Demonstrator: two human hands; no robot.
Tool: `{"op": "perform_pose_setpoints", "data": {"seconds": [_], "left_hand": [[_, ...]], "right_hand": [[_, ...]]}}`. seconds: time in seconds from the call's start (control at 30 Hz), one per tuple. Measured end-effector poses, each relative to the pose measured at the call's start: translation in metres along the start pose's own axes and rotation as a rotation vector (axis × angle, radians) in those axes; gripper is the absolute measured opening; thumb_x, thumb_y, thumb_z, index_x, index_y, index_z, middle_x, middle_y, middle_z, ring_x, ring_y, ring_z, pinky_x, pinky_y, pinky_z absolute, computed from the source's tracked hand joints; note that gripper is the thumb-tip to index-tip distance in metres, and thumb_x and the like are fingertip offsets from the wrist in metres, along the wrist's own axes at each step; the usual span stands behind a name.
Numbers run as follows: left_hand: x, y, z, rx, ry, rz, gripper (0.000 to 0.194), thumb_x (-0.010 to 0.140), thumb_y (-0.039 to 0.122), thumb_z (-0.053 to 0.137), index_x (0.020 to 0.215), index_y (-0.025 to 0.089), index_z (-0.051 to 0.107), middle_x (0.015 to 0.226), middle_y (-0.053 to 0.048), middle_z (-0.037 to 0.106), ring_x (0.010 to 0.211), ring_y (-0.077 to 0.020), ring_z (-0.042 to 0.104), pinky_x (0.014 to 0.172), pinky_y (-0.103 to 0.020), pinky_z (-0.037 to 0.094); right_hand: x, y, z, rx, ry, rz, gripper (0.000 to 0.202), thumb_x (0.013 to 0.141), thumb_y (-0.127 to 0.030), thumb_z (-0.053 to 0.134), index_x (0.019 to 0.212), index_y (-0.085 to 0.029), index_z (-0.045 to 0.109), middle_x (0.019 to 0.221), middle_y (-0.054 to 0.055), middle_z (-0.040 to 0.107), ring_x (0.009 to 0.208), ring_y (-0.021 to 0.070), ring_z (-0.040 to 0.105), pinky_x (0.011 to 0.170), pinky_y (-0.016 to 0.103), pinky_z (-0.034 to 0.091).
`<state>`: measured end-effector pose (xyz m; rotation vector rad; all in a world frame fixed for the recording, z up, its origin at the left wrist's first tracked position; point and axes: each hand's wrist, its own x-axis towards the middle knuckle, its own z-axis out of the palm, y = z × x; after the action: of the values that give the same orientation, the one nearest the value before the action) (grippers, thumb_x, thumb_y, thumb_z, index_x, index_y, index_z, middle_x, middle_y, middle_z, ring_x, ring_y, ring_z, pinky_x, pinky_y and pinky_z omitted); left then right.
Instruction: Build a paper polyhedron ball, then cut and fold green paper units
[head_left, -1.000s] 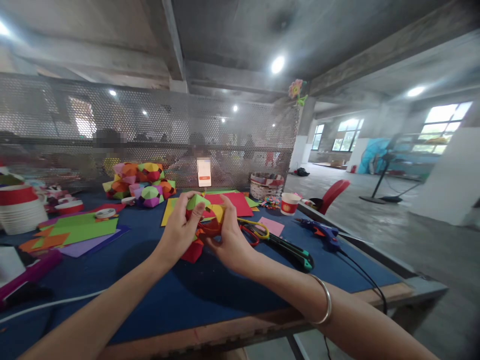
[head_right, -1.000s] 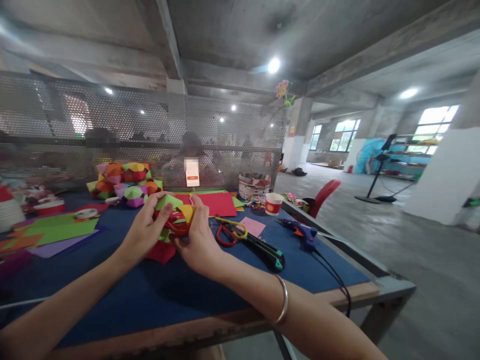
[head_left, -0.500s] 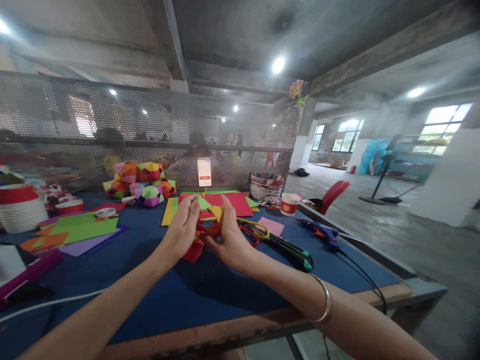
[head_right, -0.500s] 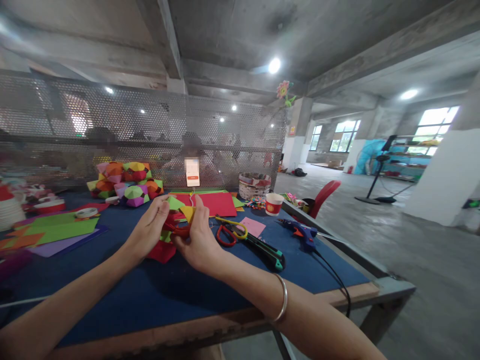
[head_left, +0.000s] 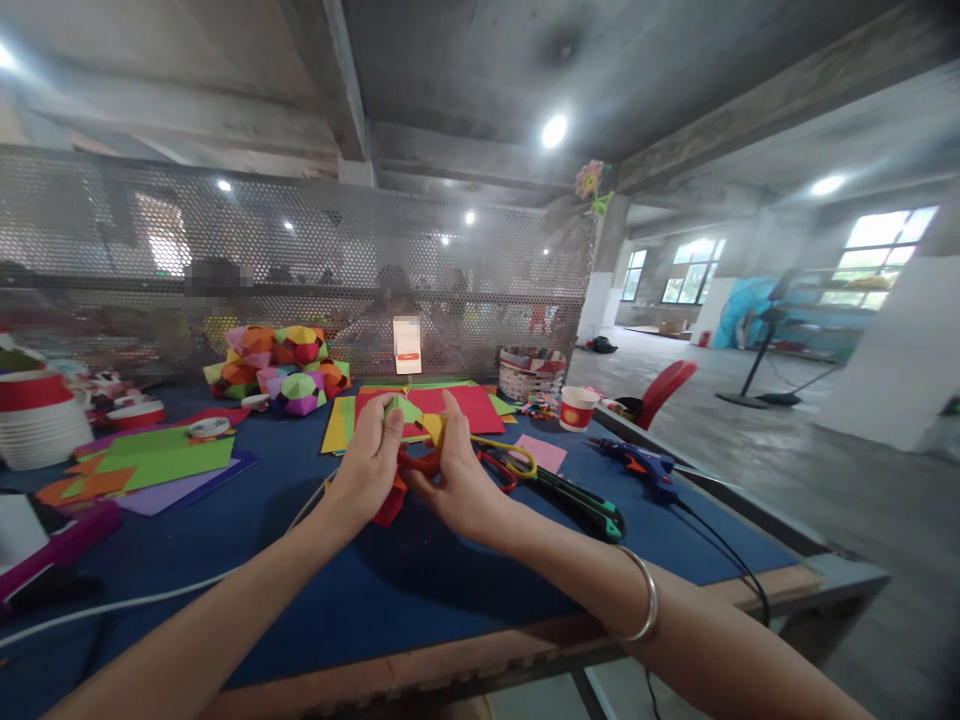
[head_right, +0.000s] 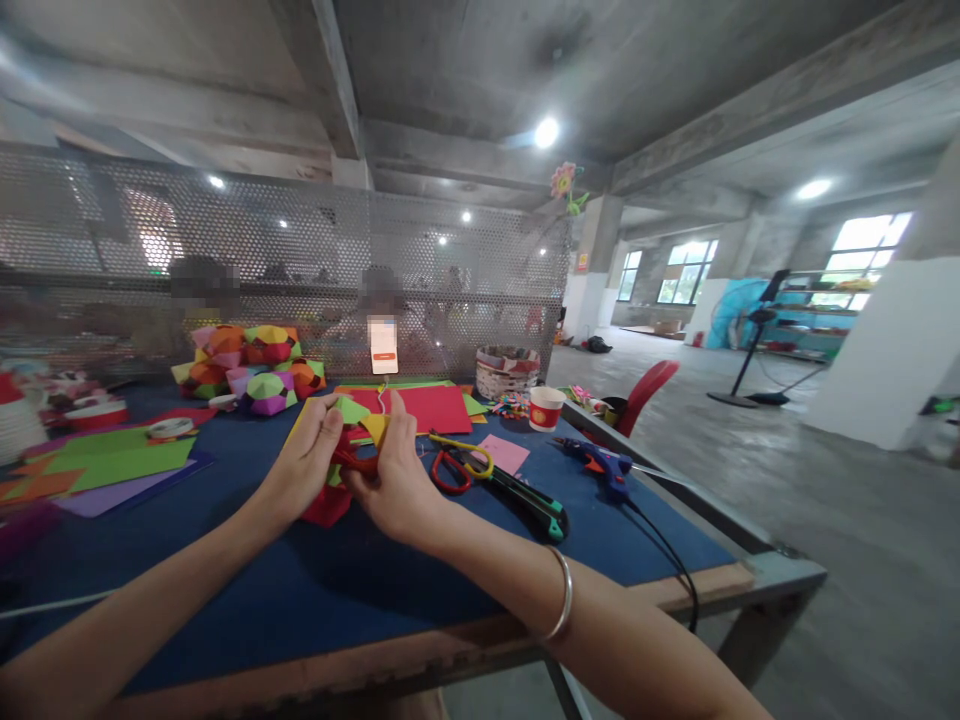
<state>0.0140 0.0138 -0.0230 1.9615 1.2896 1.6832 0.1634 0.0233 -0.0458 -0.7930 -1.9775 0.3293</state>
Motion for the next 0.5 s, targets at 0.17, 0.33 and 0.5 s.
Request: {"op": "perform_pose_setpoints", "data": {"seconds": [0.17,0.33,0.5], "left_hand": [[-0.0004,0.0034,-0.0022,0.011,-0.024,-0.001,0.037,0.099,0.054,0.036,0.112,0.022,0.05,0.115,-0.011,0.064,0.112,-0.0237,0.061,0.104,-0.044,0.047],[0.0004,0.0016,-0.0007,-0.016,-0.003,0.008,0.036,0.1,0.053,0.037,0.114,0.023,0.051,0.117,-0.011,0.064,0.113,-0.0235,0.06,0.105,-0.044,0.046],[0.001,-0.0008,0.0012,-0.035,0.012,0.004,0.038,0.1,0.055,0.037,0.114,0.023,0.051,0.114,-0.01,0.065,0.111,-0.0235,0.061,0.104,-0.044,0.046]], "right_hand": [[0.0,0.0012,-0.0006,-0.017,-0.006,-0.014,0.102,0.085,-0.029,0.066,0.16,-0.023,-0.003,0.142,0.021,0.04,0.135,0.0372,0.042,0.115,0.067,0.033],[0.0001,-0.0023,-0.0019,-0.009,-0.02,-0.007,0.096,0.085,-0.029,0.064,0.159,-0.019,0.003,0.143,0.023,0.042,0.137,0.0353,0.043,0.114,0.065,0.034],[0.002,-0.0052,-0.0044,0.025,-0.002,0.013,0.097,0.084,-0.033,0.067,0.159,-0.021,0.006,0.149,0.022,0.038,0.142,0.0351,0.038,0.116,0.064,0.033]]}}
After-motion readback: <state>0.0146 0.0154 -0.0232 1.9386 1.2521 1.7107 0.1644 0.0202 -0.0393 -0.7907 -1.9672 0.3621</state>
